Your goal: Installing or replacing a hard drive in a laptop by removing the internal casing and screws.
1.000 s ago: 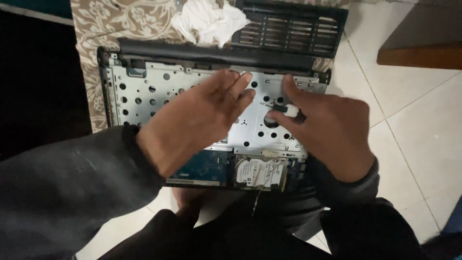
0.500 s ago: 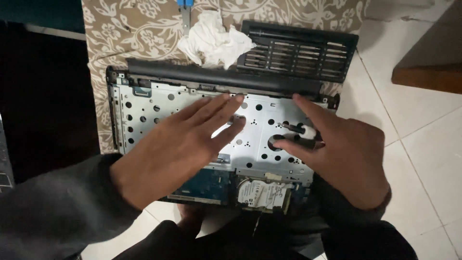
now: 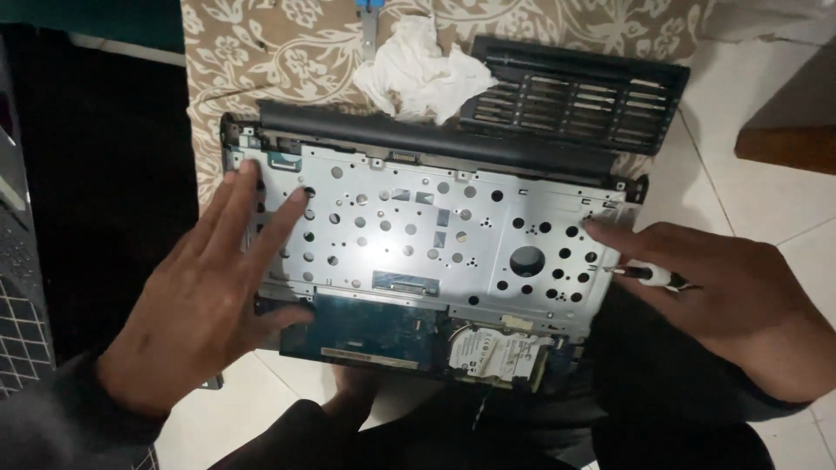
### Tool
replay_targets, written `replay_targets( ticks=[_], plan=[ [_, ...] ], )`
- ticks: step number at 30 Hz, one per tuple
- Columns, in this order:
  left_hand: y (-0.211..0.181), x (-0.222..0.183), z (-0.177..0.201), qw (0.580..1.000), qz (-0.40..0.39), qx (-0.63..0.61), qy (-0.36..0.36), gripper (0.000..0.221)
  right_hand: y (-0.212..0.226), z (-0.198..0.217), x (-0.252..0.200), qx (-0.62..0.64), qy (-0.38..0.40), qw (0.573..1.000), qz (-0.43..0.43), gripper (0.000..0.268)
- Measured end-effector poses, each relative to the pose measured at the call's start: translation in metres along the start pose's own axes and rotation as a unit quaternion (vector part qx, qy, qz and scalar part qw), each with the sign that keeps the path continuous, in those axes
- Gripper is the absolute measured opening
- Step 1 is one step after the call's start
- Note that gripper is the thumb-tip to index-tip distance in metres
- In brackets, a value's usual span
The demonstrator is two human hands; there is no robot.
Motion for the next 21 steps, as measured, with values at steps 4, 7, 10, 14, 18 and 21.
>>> replay_targets(
  ticks=[4,7,10,14,18,21],
  plan=[
    [0.002,0.001,0.001,0.999,0.004,-0.031,0.008,0.102,-0.006,-0.002,-0.001,-0.070,0.039,0.997,-0.021,0.067],
    [0.002,0.000,0.001,0.999,-0.008,-0.046,-0.009,0.093,-0.025,-0.003,-0.005,0.107,-0.024,0.993,0.042,0.077],
    [0.000,-0.001,-0.001,0.998,-0.018,-0.049,-0.018,0.088,-0.049,-0.003,-0.005,0.315,-0.028,0.947,0.047,0.072],
    [-0.001,-0.005,-0.003,0.986,-0.002,-0.168,0.012,0.091,-0.050,0.000,-0.007,-0.193,-0.016,0.877,0.439,0.047],
    [-0.009,-0.013,0.012,0.984,-0.015,-0.179,-0.011,0.077,-0.052,0.002,-0.008,-0.037,0.020,0.933,0.356,0.057],
    [-0.010,-0.015,0.023,0.988,-0.010,-0.151,-0.020,0.070,-0.058,-0.005,-0.004,0.196,0.026,0.974,0.107,0.072]
  ],
)
Point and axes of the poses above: each hand's wrist, its own x-axis towards the middle knuckle, its own z-axis out of the back of the hand, y = z × x, the point moved 2 cm from there along x, towards the middle knuckle, and after that the axes turned 14 degrees about z, right-handed, at the moved point
